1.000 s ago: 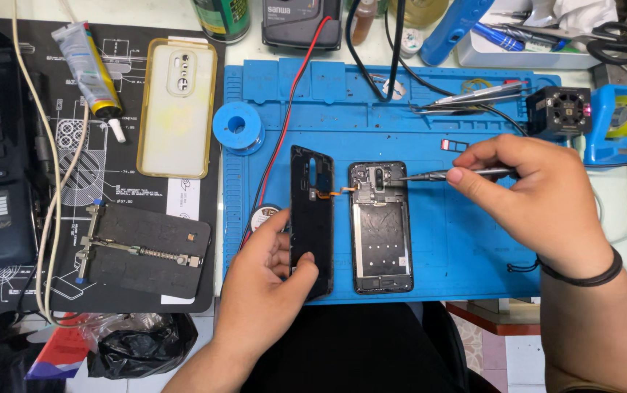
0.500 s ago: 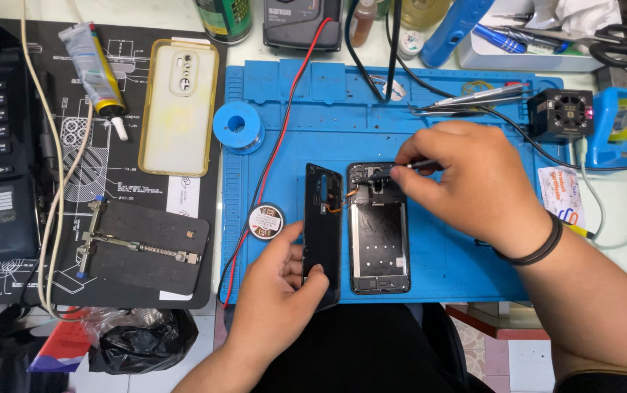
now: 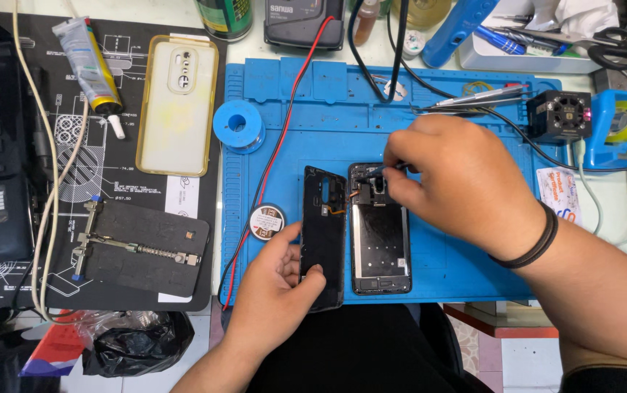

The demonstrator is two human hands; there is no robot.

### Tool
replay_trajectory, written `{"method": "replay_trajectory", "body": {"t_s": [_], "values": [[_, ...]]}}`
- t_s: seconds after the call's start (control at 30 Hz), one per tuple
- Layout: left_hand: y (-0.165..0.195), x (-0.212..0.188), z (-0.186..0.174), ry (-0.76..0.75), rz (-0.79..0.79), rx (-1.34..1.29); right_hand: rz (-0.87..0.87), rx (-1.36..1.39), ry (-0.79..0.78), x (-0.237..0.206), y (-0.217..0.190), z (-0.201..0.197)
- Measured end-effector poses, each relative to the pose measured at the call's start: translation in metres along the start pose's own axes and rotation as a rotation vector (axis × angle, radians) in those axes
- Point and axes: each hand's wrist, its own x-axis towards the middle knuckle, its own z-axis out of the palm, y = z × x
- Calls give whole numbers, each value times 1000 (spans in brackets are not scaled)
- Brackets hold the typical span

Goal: The person removes the SIM tray from a smartphone, then opens the back cover to access internal components. They use a screwdriver to remove screws and a spudger to disconnect ribbon cables inside the phone.

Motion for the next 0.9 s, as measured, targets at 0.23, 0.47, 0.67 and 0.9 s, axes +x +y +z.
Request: {"method": "replay_trajectory", "body": {"t_s": [0.23, 0.47, 0.67, 0.9], "values": [[-11, 1, -2, 11, -4, 5, -45, -337, -263, 21, -13, -7], [-10, 1, -2, 7, 11, 0, 12, -176, -333, 30, -17, -17], [0, -1, -2, -16, -44, 36, -112, 58, -97, 9, -3, -34], [7, -1, 1, -15, 10, -23, 214, 178, -10, -31, 22, -28]]}}
